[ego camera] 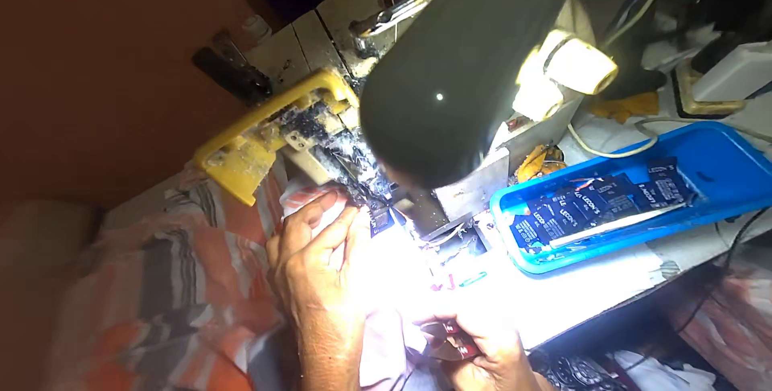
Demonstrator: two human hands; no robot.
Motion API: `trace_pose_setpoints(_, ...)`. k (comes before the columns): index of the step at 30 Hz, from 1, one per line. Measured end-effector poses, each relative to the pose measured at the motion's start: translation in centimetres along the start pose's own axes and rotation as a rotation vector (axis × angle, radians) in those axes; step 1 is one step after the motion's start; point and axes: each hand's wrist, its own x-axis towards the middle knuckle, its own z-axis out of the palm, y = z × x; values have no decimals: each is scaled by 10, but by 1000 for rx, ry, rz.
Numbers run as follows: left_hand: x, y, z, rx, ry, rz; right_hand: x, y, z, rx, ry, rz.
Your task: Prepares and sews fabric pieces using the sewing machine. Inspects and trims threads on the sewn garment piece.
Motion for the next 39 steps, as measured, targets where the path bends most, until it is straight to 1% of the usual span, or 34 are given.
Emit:
trace_pose_setpoints(9,4,-4,-3,-17,-27,13,-5,-1,-3,-61,5,0)
trace_pose_setpoints(11,7,-8,-2,-57,-17,24,-1,-1,-1,-69,-16,0)
trace_pose_setpoints(13,15,-13,-2,-116,-55,-26,10,-4,6,-112,-68,-50)
trace_pose_setpoints(14,21,-17,-4,-141,-90,-80,18,-7,13,-172,-113,-109)
trace_pose_setpoints(15,29,-23,-3,-174,-118,-141,27,-10,23,-254,-148,-169)
trace_pose_setpoints(17,43,-53,10,-288,-115,-184,50,-17,44,-429,-158,-260)
trace_pose_setpoints(19,46,-73,14,-444,-79,-190,63,-23,52,-476,-159,-261)
trace_pose_setpoints(21,25,-61,-3,-565,-37,-265,54,-28,45,-383,-229,-213)
trace_pose_setpoints(23,-19,-48,-14,-642,100,-298,28,-31,27,-261,-291,-164)
trace_pose_setpoints(25,-65,-33,-19,-682,233,-305,3,-32,5,-188,-285,-63)
trace_pose_setpoints(27,-94,-27,-22,-667,294,-258,-10,-28,-18,-198,-267,13)
trace_pose_setpoints(29,-99,-26,-33,-571,317,-201,-12,-20,-33,-264,-226,-17)
trace_pose_setpoints(31,-86,-28,-49,-415,322,-121,-9,-15,-42,-322,-196,-56)
trace_pose_setpoints(33,-60,-36,-56,-277,320,-24,-3,-14,-44,-324,-179,-32)
trace_pose_setpoints(34,-45,-39,-55,-225,288,18,1,-16,-44,-328,-174,-22)
trace_pose_setpoints(36,-22,-43,-44,-181,208,66,7,-20,-40,-340,-146,-29)
trace_pose_setpoints(37,-17,-43,-40,-175,188,60,10,-22,-36,-340,-134,-39)
trace_pose_setpoints(39,-17,-40,-38,-253,228,27,16,-25,-28,-344,-98,-82)
